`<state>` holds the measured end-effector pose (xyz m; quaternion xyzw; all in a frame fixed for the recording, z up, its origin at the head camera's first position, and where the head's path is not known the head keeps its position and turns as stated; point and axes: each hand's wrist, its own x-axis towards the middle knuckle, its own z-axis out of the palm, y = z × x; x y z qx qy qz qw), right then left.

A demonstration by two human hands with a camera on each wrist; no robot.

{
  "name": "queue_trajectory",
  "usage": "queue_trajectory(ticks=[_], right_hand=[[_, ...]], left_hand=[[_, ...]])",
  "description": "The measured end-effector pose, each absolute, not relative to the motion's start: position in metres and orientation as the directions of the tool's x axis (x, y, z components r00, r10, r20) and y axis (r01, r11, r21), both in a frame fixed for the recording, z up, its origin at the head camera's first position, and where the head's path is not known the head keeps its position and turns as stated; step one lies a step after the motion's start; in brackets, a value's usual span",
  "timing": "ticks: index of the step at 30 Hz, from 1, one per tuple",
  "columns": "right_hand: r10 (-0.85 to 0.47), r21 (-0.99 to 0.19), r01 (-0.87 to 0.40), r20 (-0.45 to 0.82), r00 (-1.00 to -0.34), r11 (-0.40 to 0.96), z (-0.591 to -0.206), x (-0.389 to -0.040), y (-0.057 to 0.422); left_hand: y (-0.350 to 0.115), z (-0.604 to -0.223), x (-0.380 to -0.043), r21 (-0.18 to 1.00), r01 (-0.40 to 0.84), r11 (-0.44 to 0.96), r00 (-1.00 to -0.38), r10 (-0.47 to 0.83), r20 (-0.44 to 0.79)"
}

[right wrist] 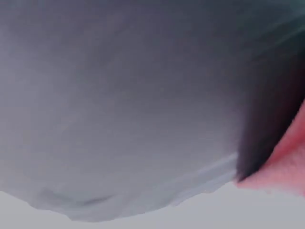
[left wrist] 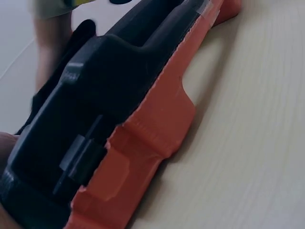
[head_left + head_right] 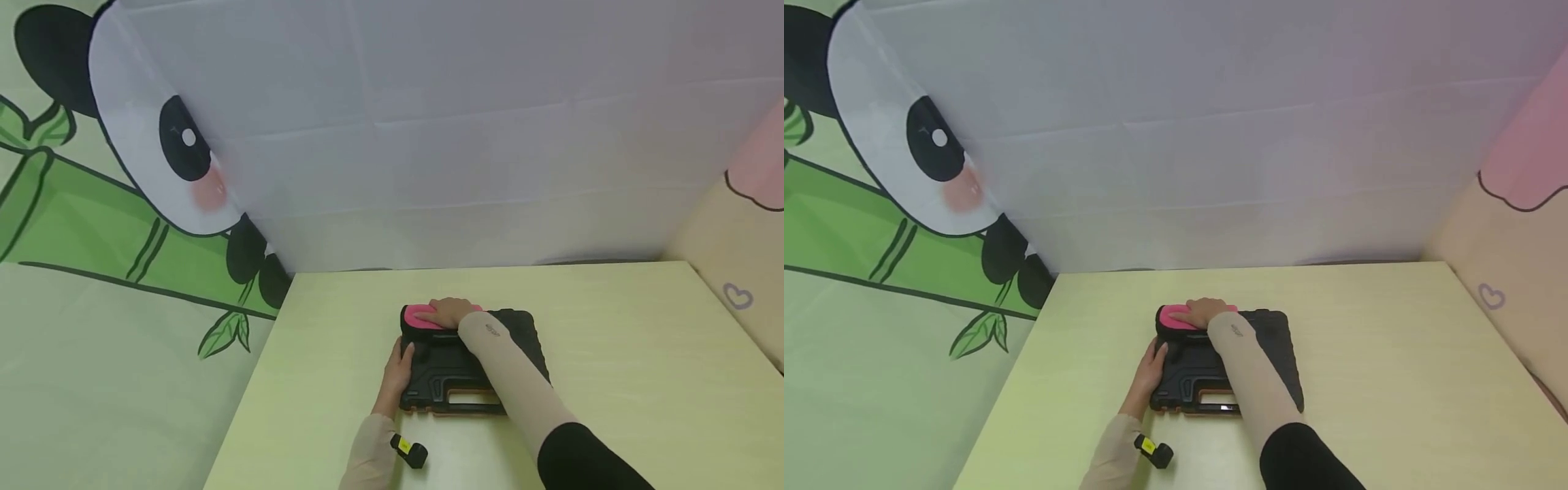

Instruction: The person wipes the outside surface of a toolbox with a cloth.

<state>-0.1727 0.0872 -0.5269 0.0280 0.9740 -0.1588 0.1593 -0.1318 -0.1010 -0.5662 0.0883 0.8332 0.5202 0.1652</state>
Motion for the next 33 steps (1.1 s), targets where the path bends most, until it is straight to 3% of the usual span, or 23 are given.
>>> queue_trajectory(ticks=[11, 15, 21, 33], right_hand=[[0.023, -0.337, 0.151, -0.355, -0.935, 0.930, -0.526, -0.127, 0.198], [0.041, -0.369, 0.177, -0.347, -0.937, 0.912, -0.525, -0.118, 0.217], [0.057, -0.361, 0.204, -0.379, -0.924, 0.910, -0.523, -0.129, 0.205], [0.038, -0.328, 0.171, -0.375, -0.926, 0.929, -0.518, -0.166, 0.130]], left_hand=[[-0.092, -0.569, -0.133, 0.894, -0.052, 0.446, -0.937, 0.288, -0.198], [-0.093, -0.567, -0.135, 0.896, -0.068, 0.438, -0.938, 0.278, -0.207], [-0.093, -0.566, -0.137, 0.892, -0.076, 0.445, -0.931, 0.289, -0.223], [-0.081, -0.567, -0.138, 0.893, -0.074, 0.444, -0.932, 0.286, -0.220]])
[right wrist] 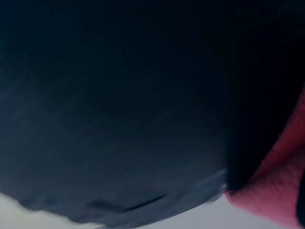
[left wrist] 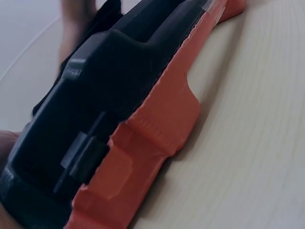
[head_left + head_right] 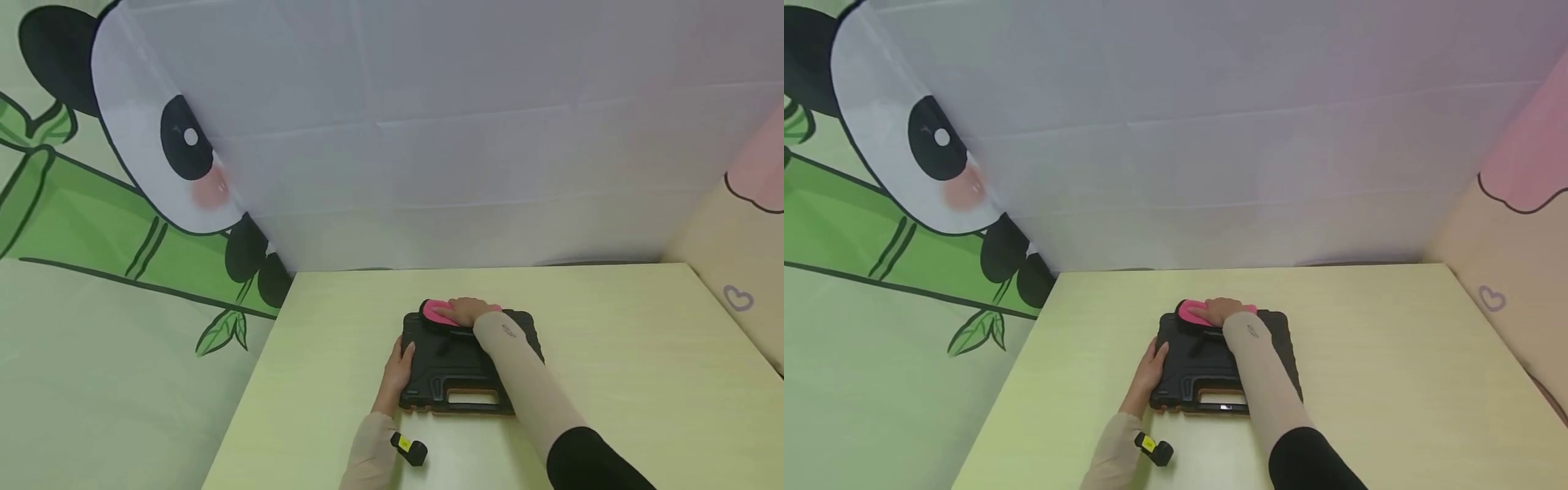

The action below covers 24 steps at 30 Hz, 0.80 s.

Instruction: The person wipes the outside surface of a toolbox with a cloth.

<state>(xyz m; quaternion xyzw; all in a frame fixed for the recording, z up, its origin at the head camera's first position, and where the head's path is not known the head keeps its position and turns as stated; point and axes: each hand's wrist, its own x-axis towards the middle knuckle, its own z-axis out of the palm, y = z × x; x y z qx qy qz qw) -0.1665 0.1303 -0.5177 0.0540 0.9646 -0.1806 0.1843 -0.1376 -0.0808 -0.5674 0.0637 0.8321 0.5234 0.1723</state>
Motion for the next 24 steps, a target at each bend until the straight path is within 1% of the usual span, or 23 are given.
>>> queue_trajectory(ticks=[6, 12, 18, 22, 24], right_hand=[[0.015, -0.305, 0.115, -0.313, -0.950, 0.945, -0.532, -0.183, 0.097], [0.000, -0.307, 0.079, -0.251, -0.968, 0.948, -0.539, -0.189, 0.090], [-0.055, -0.331, 0.027, -0.236, -0.970, 0.943, -0.538, -0.186, 0.103], [-0.077, -0.341, 0.006, -0.230, -0.970, 0.940, -0.531, -0.174, 0.127], [-0.067, -0.348, 0.023, -0.244, -0.967, 0.937, -0.530, -0.167, 0.143]], left_hand=[[-0.081, -0.569, -0.136, 0.894, -0.038, 0.446, -0.939, 0.291, -0.185], [-0.079, -0.571, -0.136, 0.906, -0.055, 0.420, -0.942, 0.280, -0.187], [-0.080, -0.569, -0.138, 0.899, -0.068, 0.433, -0.946, 0.259, -0.196], [-0.080, -0.569, -0.137, 0.897, -0.070, 0.437, -0.946, 0.255, -0.198], [-0.082, -0.570, -0.136, 0.895, -0.072, 0.441, -0.947, 0.252, -0.200]])
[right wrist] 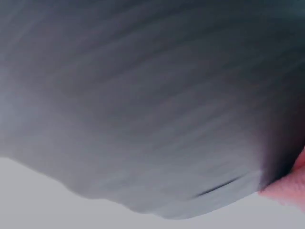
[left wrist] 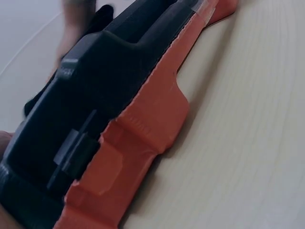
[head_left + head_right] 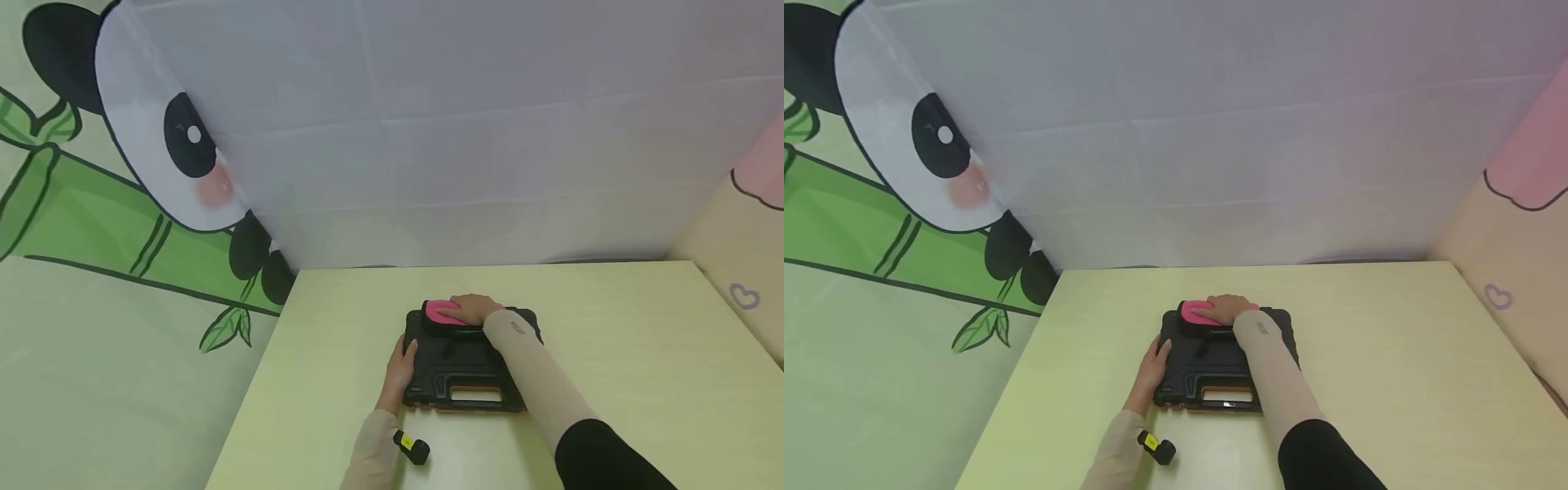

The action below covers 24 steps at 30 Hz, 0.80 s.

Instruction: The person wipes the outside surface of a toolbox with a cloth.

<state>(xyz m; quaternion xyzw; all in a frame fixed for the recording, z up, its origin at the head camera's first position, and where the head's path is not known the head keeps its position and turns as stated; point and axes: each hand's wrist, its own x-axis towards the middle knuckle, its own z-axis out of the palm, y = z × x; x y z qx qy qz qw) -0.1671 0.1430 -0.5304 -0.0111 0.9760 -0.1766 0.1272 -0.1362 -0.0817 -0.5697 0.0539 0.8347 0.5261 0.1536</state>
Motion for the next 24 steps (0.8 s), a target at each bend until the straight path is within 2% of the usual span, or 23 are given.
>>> queue_trajectory(ticks=[5, 9, 18, 24], right_hand=[[0.032, -0.353, 0.143, -0.302, -0.953, 0.925, -0.531, -0.141, 0.192], [0.068, -0.391, 0.190, -0.305, -0.950, 0.901, -0.532, -0.125, 0.217], [0.070, -0.380, 0.147, -0.208, -0.976, 0.913, -0.539, -0.117, 0.218], [0.011, -0.335, 0.036, -0.077, -0.997, 0.941, -0.537, -0.109, 0.209]], left_hand=[[-0.083, -0.572, -0.135, 0.900, -0.062, 0.432, -0.943, 0.270, -0.194], [-0.084, -0.571, -0.135, 0.903, -0.061, 0.426, -0.944, 0.268, -0.190], [-0.085, -0.570, -0.136, 0.899, -0.075, 0.432, -0.940, 0.270, -0.208], [-0.084, -0.571, -0.137, 0.897, -0.070, 0.437, -0.941, 0.271, -0.205]])
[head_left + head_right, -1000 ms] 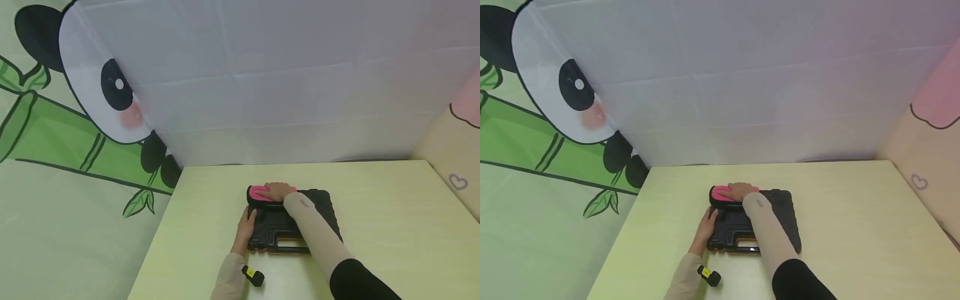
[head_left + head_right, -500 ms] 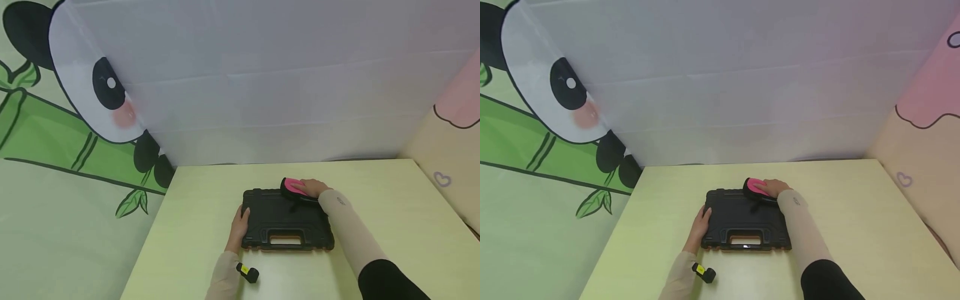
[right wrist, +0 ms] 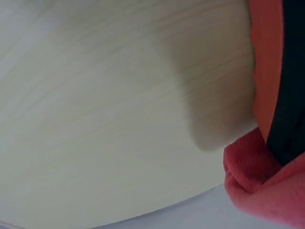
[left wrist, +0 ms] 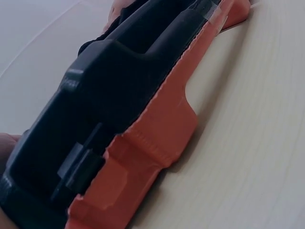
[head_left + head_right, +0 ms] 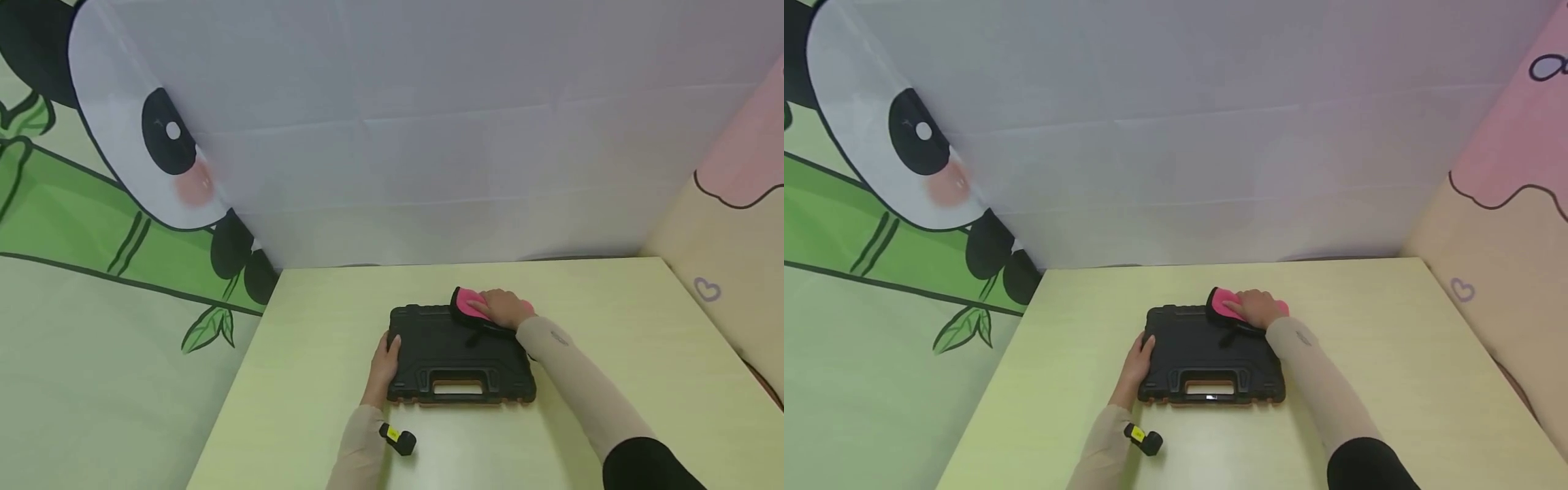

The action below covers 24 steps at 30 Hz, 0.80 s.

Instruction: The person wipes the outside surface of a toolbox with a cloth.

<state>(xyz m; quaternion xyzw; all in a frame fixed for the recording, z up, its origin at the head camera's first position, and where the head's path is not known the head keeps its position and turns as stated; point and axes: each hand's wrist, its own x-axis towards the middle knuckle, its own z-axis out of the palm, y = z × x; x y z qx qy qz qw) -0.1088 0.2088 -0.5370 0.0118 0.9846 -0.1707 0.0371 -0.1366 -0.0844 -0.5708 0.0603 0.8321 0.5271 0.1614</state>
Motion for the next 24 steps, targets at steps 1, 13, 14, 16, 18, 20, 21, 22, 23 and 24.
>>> queue_trajectory(ticks=[1, 13, 14, 16, 18, 20, 21, 22, 23, 24], right_hand=[[0.006, -0.322, 0.025, -0.058, -0.998, 0.946, -0.537, -0.107, 0.207], [0.023, -0.233, 0.015, 0.030, -0.999, 0.972, -0.544, -0.084, 0.186], [0.026, -0.236, 0.018, 0.032, -0.999, 0.972, -0.544, -0.083, 0.185], [0.027, -0.251, 0.018, 0.030, -0.999, 0.968, -0.543, -0.079, 0.183], [0.024, -0.278, 0.013, 0.036, -0.999, 0.961, -0.540, -0.074, 0.181], [0.016, -0.310, -0.005, 0.064, -0.998, 0.951, -0.540, -0.069, 0.179], [0.013, -0.311, -0.010, 0.073, -0.997, 0.951, -0.540, -0.066, 0.178], [0.012, -0.311, -0.015, 0.084, -0.996, 0.950, -0.541, -0.063, 0.176], [0.014, -0.305, -0.012, 0.086, -0.996, 0.952, -0.541, -0.061, 0.175], [0.016, -0.293, -0.009, 0.085, -0.996, 0.956, -0.542, -0.057, 0.174]], left_hand=[[-0.084, -0.570, -0.137, 0.898, -0.071, 0.435, -0.939, 0.273, -0.207], [-0.088, -0.569, -0.137, 0.901, -0.098, 0.422, -0.932, 0.280, -0.232], [-0.088, -0.568, -0.137, 0.903, -0.099, 0.418, -0.931, 0.282, -0.232], [-0.087, -0.567, -0.138, 0.905, -0.101, 0.412, -0.929, 0.287, -0.234], [-0.087, -0.567, -0.138, 0.906, -0.104, 0.410, -0.927, 0.290, -0.237], [-0.087, -0.567, -0.138, 0.905, -0.101, 0.413, -0.927, 0.291, -0.237], [-0.086, -0.568, -0.137, 0.903, -0.102, 0.416, -0.927, 0.289, -0.238], [-0.086, -0.568, -0.137, 0.902, -0.104, 0.418, -0.928, 0.286, -0.239], [-0.086, -0.568, -0.137, 0.901, -0.103, 0.422, -0.929, 0.283, -0.239], [-0.085, -0.569, -0.137, 0.900, -0.107, 0.423, -0.928, 0.282, -0.243]])
